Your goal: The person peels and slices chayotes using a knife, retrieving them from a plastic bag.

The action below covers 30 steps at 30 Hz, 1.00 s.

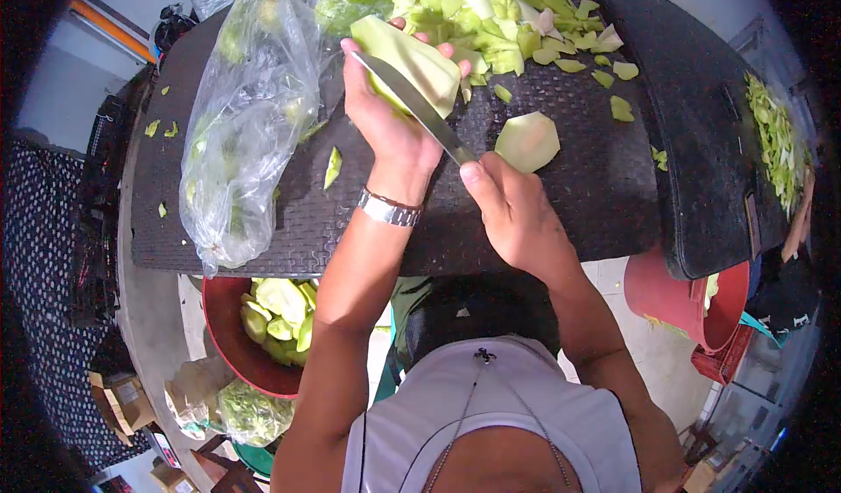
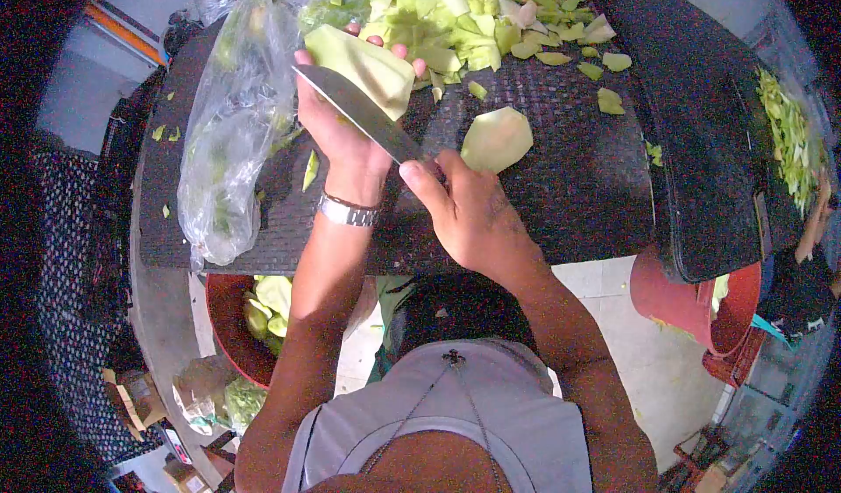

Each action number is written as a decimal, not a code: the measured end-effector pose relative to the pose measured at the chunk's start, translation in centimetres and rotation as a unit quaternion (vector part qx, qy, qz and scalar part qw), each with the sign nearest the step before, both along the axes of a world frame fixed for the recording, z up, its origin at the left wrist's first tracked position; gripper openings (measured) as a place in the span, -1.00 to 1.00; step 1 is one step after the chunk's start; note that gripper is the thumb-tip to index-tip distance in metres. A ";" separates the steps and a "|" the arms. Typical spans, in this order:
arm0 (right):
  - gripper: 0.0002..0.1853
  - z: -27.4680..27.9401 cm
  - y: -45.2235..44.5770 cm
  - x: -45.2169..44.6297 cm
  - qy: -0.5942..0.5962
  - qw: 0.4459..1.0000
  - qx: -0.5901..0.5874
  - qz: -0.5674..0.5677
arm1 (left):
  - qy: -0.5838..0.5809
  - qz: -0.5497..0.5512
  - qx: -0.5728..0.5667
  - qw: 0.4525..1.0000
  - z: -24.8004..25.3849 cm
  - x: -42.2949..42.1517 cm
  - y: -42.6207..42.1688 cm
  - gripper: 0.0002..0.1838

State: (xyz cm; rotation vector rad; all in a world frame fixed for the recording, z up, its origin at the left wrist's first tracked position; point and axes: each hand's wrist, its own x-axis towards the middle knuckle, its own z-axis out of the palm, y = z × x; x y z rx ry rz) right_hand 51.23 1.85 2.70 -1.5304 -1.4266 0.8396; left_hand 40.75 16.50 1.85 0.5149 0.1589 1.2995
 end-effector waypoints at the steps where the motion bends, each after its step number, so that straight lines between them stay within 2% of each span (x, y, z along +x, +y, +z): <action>1: -0.51 0.0 -0.1 -0.1 -0.007 1.000 -0.002 -0.003 | -0.002 -0.001 0.001 1.000 0.0 0.0 0.0 -0.33; 6: -0.51 -0.4 0.0 -0.1 -0.008 1.000 0.005 -0.006 | 0.017 0.014 -0.010 1.000 0.4 0.0 -0.2 -0.33; 9: -0.60 -0.9 0.0 -0.3 -0.018 0.999 0.046 -0.005 | 0.022 0.021 -0.004 1.000 0.2 0.0 -0.2 -0.33; 15: -0.59 -1.0 -0.1 -0.5 -0.001 1.000 0.028 -0.006 | 0.028 0.028 -0.024 0.999 0.0 0.1 -0.2 -0.34; 24: -0.46 -1.0 1.6 -0.3 -0.010 1.000 -0.004 -0.019 | 0.064 0.045 -0.026 0.997 0.5 1.3 -2.2 -0.33; 27: -0.40 -1.8 2.7 -0.2 -0.012 0.998 0.003 -0.061 | 0.041 0.015 -0.039 0.998 -0.1 2.1 -2.9 -0.31; 30: -0.47 -1.4 3.6 -0.1 -0.014 0.997 0.007 -0.071 | 0.068 0.041 -0.032 0.996 -0.2 2.7 -3.2 -0.33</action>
